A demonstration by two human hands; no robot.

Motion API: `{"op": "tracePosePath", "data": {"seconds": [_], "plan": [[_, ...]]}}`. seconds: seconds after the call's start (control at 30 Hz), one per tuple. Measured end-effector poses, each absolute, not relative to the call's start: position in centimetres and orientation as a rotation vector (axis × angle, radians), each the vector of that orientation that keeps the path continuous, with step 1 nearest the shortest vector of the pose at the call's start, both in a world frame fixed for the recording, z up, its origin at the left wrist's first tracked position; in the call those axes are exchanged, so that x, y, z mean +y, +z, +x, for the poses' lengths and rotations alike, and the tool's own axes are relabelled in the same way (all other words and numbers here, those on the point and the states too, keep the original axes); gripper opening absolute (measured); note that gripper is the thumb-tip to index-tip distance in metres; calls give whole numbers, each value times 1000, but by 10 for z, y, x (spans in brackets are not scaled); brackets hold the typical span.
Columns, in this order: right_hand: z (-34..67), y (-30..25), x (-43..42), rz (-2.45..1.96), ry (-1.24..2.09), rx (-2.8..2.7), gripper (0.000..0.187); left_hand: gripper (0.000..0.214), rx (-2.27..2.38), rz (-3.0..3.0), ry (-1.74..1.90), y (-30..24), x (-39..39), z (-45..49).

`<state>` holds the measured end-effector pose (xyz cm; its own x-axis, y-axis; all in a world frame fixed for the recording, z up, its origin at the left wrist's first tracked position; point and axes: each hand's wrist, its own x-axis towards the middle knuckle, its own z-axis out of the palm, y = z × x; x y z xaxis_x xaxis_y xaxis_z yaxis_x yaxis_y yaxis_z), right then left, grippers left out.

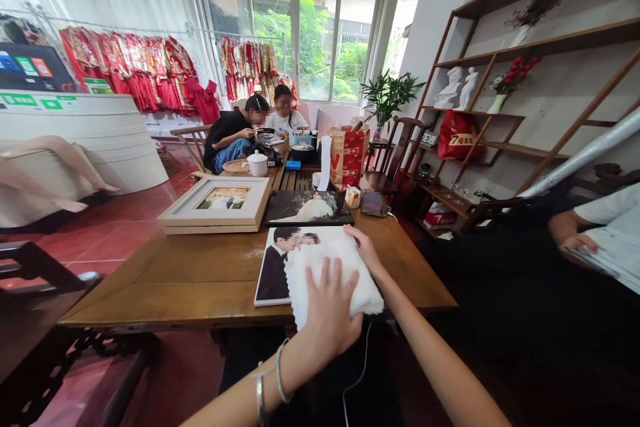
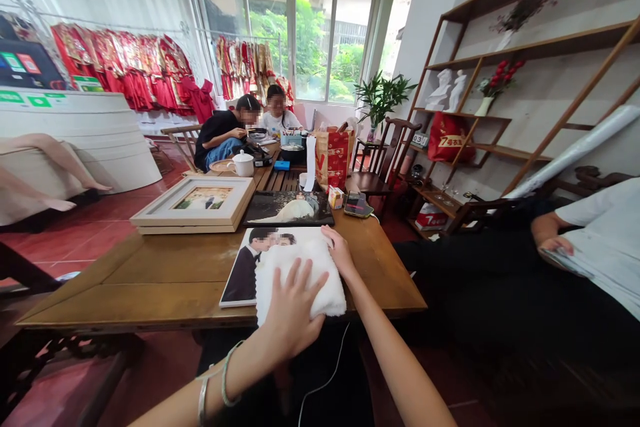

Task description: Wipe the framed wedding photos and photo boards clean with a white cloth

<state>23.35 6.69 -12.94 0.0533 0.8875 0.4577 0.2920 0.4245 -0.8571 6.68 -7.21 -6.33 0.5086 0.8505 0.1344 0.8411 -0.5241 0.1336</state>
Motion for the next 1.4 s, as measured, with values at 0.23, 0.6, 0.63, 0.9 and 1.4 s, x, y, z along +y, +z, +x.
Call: {"op": "tracePosePath", "data": {"seconds": [0.23, 0.6, 0.63, 0.9, 1.4], "plan": [[228, -123, 62, -1146, 577, -1494, 38, 62, 1576, 2725, 183, -46, -11, 54], [224, -119, 57, -1202, 518, -1566, 39, 59, 1530, 2804, 192, -50, 42, 45], [225, -119, 58, -1200, 514, -1571, 38, 60, 1512, 2808, 195, -51, 34, 44], [222, -120, 57, -1221, 491, -1557, 35, 74, 1301, 2796, 252, -64, -63, 14], [223, -120, 58, -1235, 483, -1564, 31, 59, 1494, 2745, 193, -42, 26, 11]]}}
